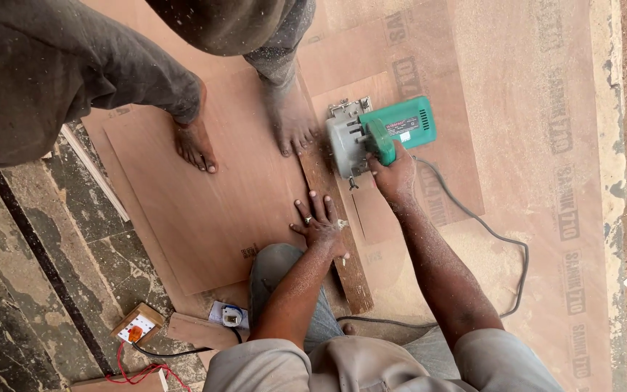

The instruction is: Measure and cut plywood using a circular saw.

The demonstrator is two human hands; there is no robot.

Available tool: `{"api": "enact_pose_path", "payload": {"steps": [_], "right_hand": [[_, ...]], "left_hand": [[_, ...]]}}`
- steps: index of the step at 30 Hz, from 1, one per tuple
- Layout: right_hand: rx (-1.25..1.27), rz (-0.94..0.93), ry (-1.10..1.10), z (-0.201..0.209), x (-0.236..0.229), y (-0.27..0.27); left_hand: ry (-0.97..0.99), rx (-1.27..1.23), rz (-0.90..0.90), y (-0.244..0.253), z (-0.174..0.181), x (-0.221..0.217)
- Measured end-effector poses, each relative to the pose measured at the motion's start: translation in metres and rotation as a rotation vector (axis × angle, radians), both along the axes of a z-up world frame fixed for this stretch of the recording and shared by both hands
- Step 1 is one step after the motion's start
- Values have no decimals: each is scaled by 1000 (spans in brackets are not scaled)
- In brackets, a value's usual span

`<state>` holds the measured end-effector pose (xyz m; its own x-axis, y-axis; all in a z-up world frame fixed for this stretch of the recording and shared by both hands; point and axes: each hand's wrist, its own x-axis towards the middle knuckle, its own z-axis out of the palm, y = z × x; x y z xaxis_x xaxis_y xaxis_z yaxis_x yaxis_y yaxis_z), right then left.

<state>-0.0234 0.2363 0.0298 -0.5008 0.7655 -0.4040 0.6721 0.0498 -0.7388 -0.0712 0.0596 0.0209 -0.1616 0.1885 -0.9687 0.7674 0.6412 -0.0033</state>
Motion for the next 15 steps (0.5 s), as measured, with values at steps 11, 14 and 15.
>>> {"api": "enact_pose_path", "payload": {"steps": [11,14,15], "right_hand": [[-34,-29,40,7,-64,32],[64,0,69,3,-80,42],[29,-13,50,8,-87,45]], "left_hand": [[-7,3,-20,-2,-4,-1],[-2,8,-25,0,-3,-2],[-14,-4,-19,0,-3,-3]]}}
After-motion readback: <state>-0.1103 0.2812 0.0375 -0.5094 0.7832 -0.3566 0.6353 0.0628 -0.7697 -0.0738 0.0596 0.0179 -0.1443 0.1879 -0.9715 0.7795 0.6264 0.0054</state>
